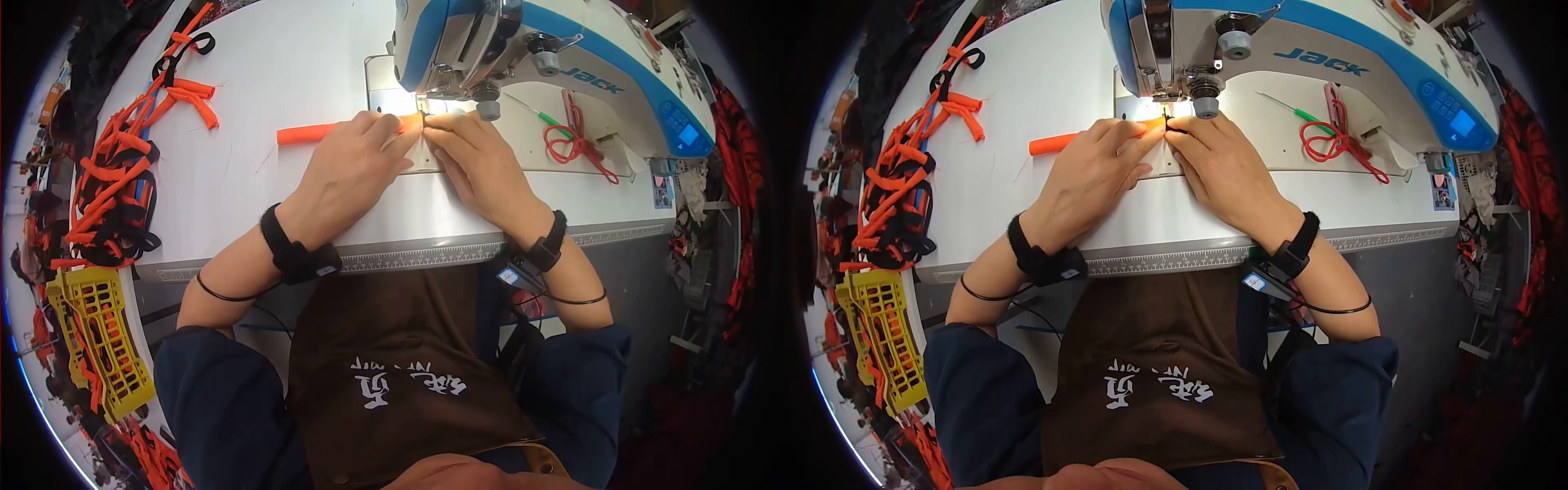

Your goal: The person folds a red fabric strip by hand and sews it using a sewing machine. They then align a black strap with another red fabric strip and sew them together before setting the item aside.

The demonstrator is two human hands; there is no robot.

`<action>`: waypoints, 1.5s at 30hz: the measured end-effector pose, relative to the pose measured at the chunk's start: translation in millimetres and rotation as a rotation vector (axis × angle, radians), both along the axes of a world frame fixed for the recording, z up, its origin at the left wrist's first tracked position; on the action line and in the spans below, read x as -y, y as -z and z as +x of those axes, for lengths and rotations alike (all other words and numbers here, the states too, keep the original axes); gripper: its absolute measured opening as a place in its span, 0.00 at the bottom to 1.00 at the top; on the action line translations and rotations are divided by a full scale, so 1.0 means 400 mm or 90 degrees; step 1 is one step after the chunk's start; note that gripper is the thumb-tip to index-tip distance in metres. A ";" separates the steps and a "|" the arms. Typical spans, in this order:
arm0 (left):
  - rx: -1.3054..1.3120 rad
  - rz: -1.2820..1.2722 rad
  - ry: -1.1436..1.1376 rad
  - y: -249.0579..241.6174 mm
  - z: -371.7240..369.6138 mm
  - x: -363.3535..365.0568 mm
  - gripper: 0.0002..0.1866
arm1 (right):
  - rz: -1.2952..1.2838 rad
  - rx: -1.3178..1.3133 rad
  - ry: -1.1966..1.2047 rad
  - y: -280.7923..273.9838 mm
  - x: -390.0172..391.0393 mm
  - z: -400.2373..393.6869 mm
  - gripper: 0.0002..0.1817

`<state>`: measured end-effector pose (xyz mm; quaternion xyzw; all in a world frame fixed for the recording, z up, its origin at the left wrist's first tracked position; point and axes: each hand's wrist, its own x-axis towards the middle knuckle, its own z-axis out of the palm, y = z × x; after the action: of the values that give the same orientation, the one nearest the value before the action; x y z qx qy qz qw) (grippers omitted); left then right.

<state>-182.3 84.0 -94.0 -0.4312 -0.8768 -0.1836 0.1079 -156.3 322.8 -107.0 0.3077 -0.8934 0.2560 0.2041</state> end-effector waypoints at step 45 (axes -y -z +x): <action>0.020 0.021 -0.021 0.010 -0.018 0.000 0.27 | 0.052 0.029 -0.012 0.001 -0.031 -0.026 0.23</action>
<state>-189.7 84.0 -97.8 -0.4119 -0.8821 -0.2032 0.1045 -166.7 335.3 -107.5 0.3181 -0.9046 0.2282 0.1685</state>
